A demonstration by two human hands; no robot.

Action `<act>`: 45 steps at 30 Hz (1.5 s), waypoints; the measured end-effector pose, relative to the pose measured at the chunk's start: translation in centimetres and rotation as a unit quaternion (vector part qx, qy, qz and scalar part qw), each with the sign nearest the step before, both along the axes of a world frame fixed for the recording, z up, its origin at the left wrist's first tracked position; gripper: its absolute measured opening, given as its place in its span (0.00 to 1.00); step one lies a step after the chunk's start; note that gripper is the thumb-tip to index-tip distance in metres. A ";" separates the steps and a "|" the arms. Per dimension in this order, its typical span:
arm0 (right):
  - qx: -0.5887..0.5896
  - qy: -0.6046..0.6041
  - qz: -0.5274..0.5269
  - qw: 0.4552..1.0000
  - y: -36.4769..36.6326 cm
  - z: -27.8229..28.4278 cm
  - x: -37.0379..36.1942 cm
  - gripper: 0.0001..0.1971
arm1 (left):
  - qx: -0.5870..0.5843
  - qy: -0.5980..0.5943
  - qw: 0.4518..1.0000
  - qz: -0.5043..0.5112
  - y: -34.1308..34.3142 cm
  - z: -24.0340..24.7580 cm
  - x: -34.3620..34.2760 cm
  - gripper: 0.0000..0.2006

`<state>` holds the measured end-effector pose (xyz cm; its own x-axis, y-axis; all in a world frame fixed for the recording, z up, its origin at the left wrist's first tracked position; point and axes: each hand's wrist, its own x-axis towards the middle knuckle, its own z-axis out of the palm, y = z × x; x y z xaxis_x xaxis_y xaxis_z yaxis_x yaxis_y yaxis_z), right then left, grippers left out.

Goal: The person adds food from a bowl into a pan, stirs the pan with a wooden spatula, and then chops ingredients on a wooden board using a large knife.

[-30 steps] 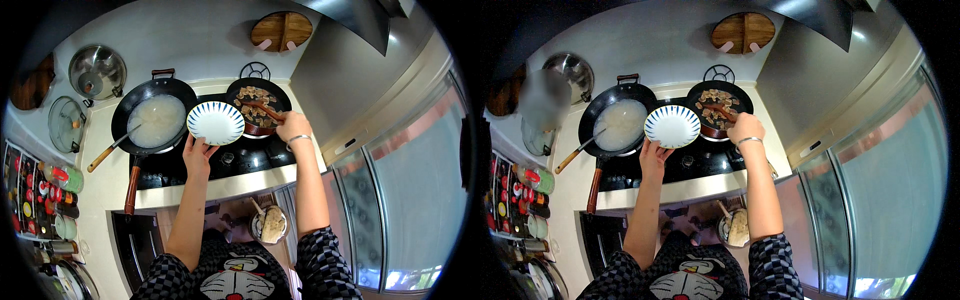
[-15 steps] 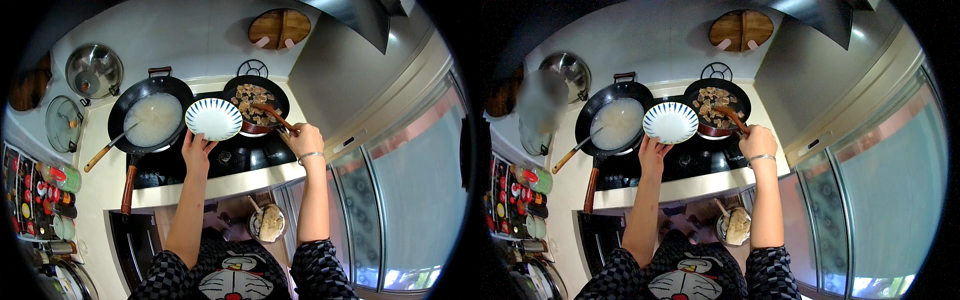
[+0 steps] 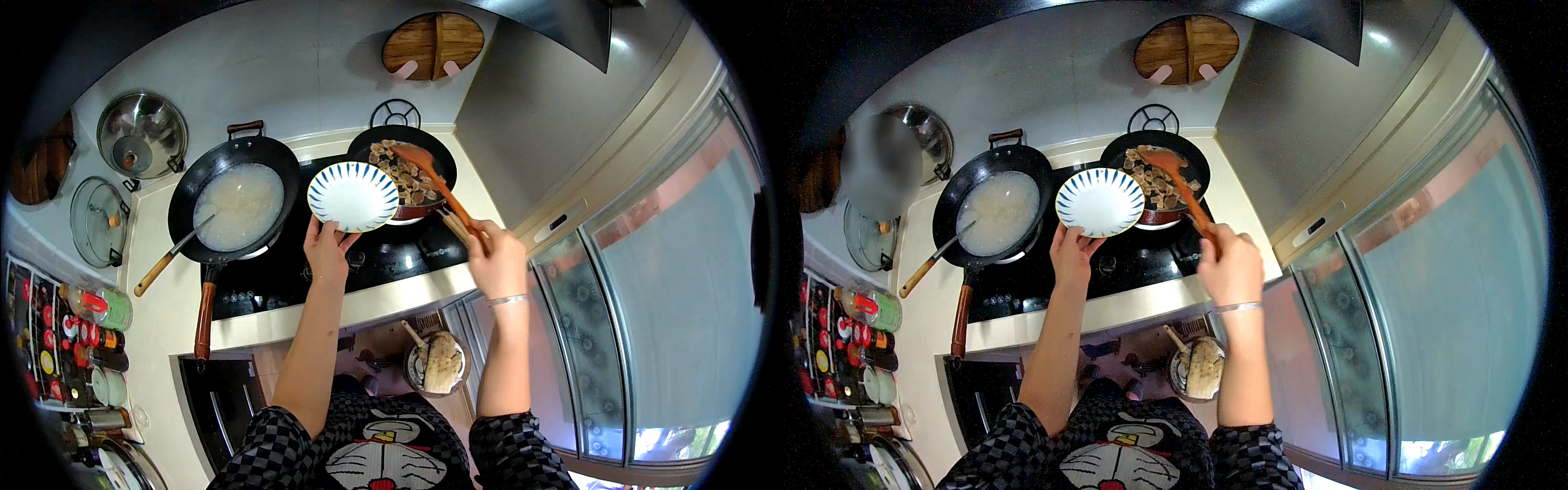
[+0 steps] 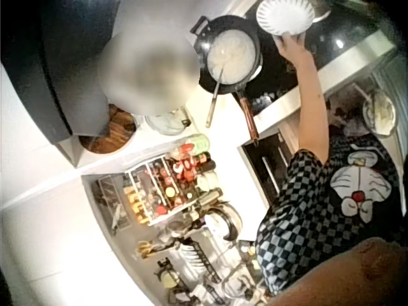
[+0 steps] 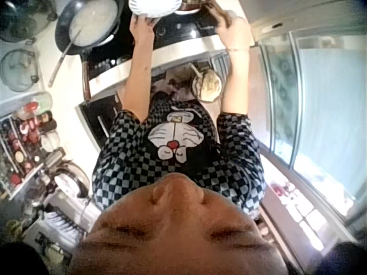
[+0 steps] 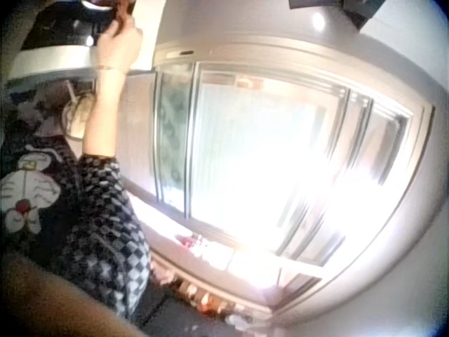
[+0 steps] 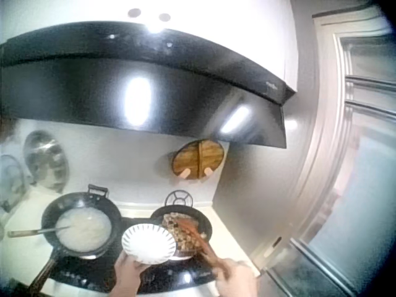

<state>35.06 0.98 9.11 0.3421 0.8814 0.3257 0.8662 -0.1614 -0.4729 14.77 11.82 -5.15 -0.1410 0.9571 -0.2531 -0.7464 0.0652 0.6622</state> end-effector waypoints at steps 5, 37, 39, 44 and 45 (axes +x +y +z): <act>0.085 0.005 0.075 0.994 1.1 -5.2 -5.9 0.17 | -0.049 0.001 0.999 0.000 0.4 1.4 4.0 0.17; 0.060 0.110 0.043 0.991 37.5 -4.0 9.2 0.12 | 0.033 0.039 0.996 -0.066 15.0 8.5 6.0 0.20; 0.090 0.070 0.032 0.993 40.4 -5.0 10.5 0.12 | 0.084 0.034 0.993 -0.075 15.7 7.9 5.3 0.20; 0.135 0.024 0.011 0.991 43.1 -6.1 11.0 0.14 | 0.128 0.081 0.986 -0.067 16.3 6.2 3.9 0.20; 0.153 -0.002 -0.004 0.988 43.9 -5.7 11.4 0.15 | 0.120 0.085 0.987 -0.060 16.3 6.1 3.9 0.21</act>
